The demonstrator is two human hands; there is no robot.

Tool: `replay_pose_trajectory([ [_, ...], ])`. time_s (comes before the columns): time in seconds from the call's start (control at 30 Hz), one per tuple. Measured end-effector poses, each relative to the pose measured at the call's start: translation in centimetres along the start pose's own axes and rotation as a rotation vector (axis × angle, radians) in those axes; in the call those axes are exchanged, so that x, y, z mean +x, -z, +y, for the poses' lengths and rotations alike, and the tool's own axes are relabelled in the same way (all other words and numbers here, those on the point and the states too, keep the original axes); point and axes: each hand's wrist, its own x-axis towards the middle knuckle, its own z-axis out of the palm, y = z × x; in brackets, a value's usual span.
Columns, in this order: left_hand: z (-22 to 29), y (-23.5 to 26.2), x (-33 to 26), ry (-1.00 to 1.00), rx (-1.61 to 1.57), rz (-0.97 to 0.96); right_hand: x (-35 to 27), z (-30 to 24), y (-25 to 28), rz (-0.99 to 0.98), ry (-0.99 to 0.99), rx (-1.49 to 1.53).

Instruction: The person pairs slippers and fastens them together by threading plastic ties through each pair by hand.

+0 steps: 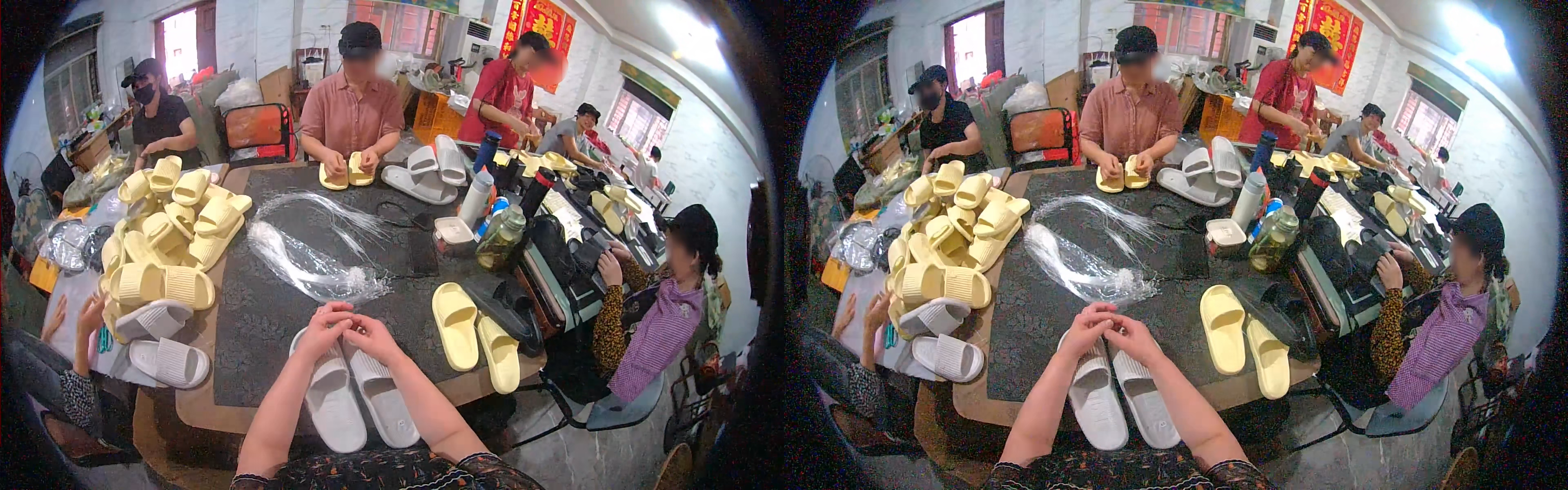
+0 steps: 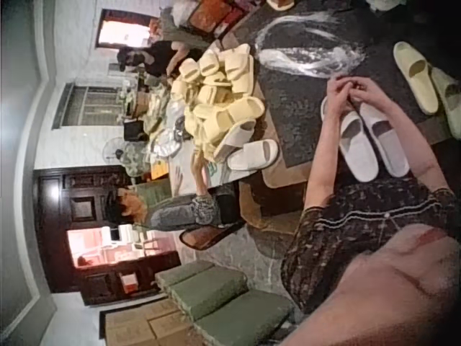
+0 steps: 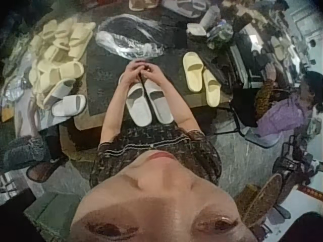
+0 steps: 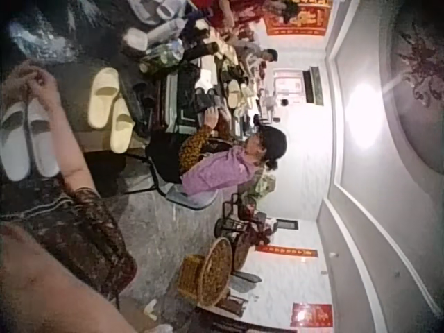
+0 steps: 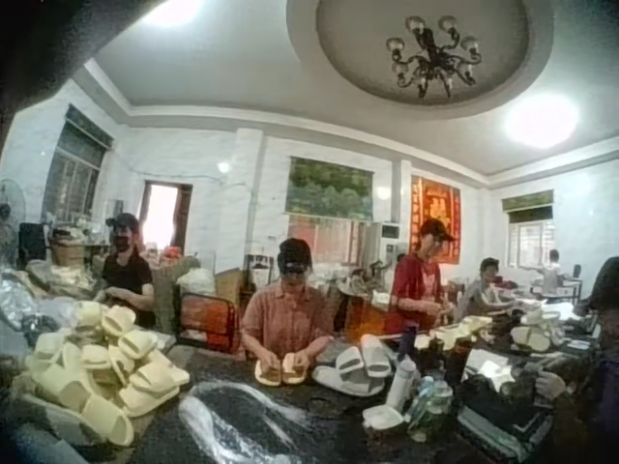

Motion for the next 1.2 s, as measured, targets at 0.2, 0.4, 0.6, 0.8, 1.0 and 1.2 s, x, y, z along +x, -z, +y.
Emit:
replay_pose_trajectory([
  [0.2,0.9,0.1,0.1,-0.002,-0.039,0.01,0.3,1.1,0.0,0.037,-0.009,0.005],
  [0.4,0.6,-0.1,-0.3,0.077,-0.22,0.046,0.4,2.4,-0.1,0.034,-0.004,0.066],
  [0.6,0.8,0.1,-0.1,0.074,-0.265,0.02,0.4,2.1,-0.2,0.064,0.029,0.098],
  [0.8,0.8,-0.1,0.4,0.091,-0.258,-0.029,0.8,3.0,0.2,0.118,0.098,0.105],
  [1.0,1.8,-0.3,0.2,0.17,-0.277,-0.011,0.5,1.0,0.1,0.149,0.018,0.181],
  [1.2,0.9,-0.6,-0.4,0.27,-0.207,-0.074,0.0,1.4,-0.2,0.254,-0.023,0.348],
])
